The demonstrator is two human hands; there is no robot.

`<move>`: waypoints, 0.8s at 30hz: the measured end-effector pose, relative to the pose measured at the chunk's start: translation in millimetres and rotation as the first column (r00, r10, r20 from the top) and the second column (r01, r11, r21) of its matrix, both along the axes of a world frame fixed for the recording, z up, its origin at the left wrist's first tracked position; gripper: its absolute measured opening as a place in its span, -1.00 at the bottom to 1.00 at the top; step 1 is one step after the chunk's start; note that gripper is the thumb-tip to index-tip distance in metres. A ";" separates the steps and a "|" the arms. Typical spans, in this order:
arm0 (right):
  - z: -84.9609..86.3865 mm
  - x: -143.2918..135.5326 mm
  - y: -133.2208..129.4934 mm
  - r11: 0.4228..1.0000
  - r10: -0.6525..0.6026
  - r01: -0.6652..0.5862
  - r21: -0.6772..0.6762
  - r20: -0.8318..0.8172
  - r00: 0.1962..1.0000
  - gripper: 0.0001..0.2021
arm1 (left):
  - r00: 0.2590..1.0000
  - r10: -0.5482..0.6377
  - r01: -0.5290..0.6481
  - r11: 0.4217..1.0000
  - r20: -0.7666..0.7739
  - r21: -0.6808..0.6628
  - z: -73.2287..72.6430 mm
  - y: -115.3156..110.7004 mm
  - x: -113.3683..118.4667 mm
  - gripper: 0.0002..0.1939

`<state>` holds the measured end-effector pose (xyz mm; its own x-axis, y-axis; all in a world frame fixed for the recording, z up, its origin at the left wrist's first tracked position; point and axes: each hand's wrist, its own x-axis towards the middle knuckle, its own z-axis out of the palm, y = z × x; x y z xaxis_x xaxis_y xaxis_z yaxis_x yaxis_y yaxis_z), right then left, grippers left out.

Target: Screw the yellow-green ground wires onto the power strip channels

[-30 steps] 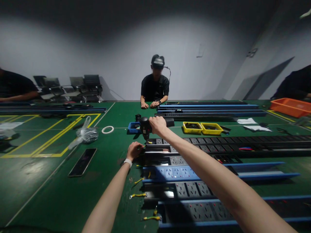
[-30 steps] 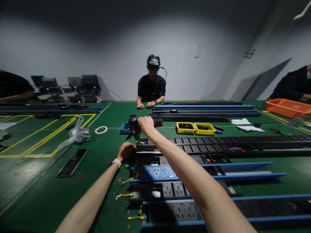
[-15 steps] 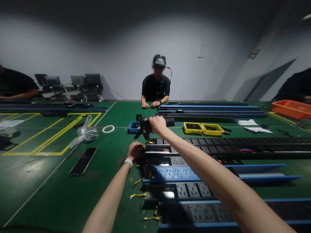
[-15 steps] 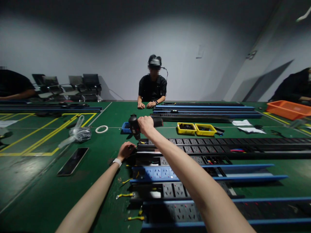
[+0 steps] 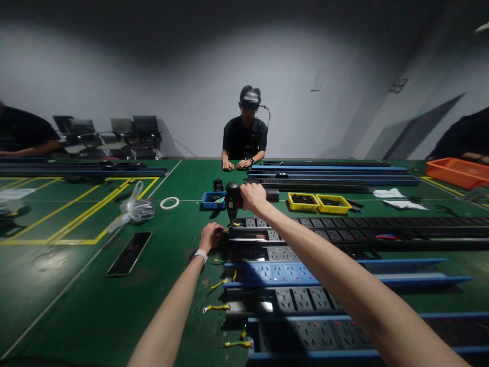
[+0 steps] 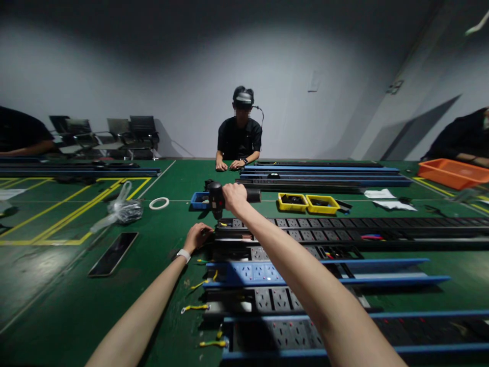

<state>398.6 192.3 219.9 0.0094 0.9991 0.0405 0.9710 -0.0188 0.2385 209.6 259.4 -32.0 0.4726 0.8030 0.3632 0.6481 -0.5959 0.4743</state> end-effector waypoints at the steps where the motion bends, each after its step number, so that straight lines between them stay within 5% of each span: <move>1: 0.5 -0.4 0.1 1.000 -0.001 0.001 -0.003 -0.001 1.000 -0.60 | 1.000 0.001 -0.001 1.000 0.000 0.001 0.1 0.1 0.2 -0.86; 24: 4.8 -7.6 2.0 1.000 0.001 -0.001 -0.026 0.012 1.000 -0.61 | 1.000 0.004 -0.004 1.000 0.022 0.014 -2.5 1.2 1.3 -0.88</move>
